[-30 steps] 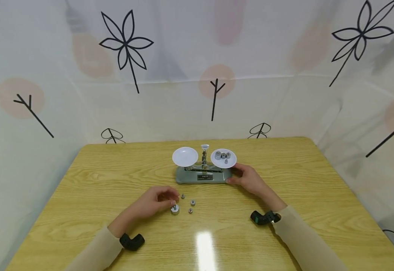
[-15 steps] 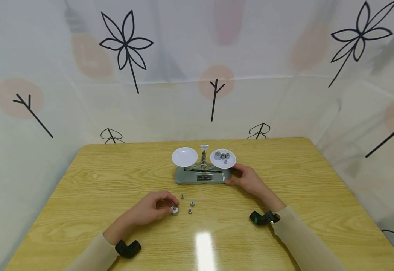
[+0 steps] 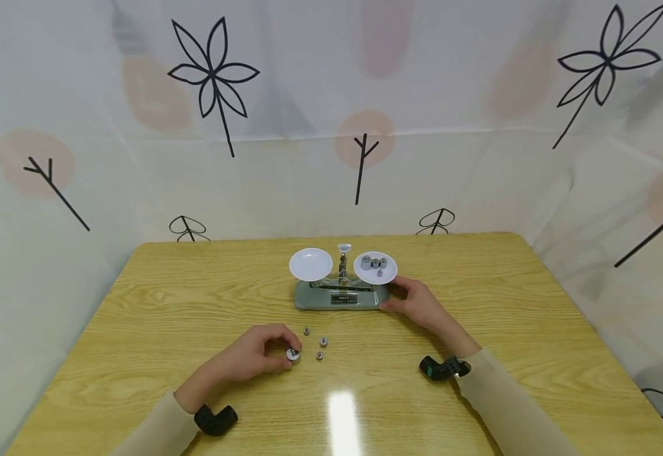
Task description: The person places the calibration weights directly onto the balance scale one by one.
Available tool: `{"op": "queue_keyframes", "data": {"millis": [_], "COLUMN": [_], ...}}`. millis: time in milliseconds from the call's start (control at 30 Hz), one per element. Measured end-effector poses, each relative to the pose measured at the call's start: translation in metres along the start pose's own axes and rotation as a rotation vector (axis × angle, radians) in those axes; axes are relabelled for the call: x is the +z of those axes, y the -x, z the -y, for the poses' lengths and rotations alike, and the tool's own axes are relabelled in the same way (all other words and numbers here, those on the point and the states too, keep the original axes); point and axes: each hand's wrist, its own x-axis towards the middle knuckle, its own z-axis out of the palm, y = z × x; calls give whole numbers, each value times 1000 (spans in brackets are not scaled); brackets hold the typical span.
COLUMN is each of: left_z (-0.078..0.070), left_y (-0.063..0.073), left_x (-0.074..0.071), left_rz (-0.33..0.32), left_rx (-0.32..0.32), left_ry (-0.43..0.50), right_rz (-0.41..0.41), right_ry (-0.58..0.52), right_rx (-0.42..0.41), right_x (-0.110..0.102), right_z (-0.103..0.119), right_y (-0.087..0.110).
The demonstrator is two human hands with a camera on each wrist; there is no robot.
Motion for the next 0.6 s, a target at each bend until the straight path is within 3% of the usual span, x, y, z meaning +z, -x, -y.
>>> {"op": "queue_keyframes", "data": {"millis": [333,600], "left_z": [0,-1], "left_y": [-1,-3], "left_x": [1,3], "left_rz": [-2,-39], "left_rx": [-17,-40], "left_ry": [-9,-31], "right_rz": [0,0], "right_ry": [6,-2], "right_rx": [-7,-19], "right_x": [-1,-1], "right_z": [1,-1], "right_y": [0,0]}}
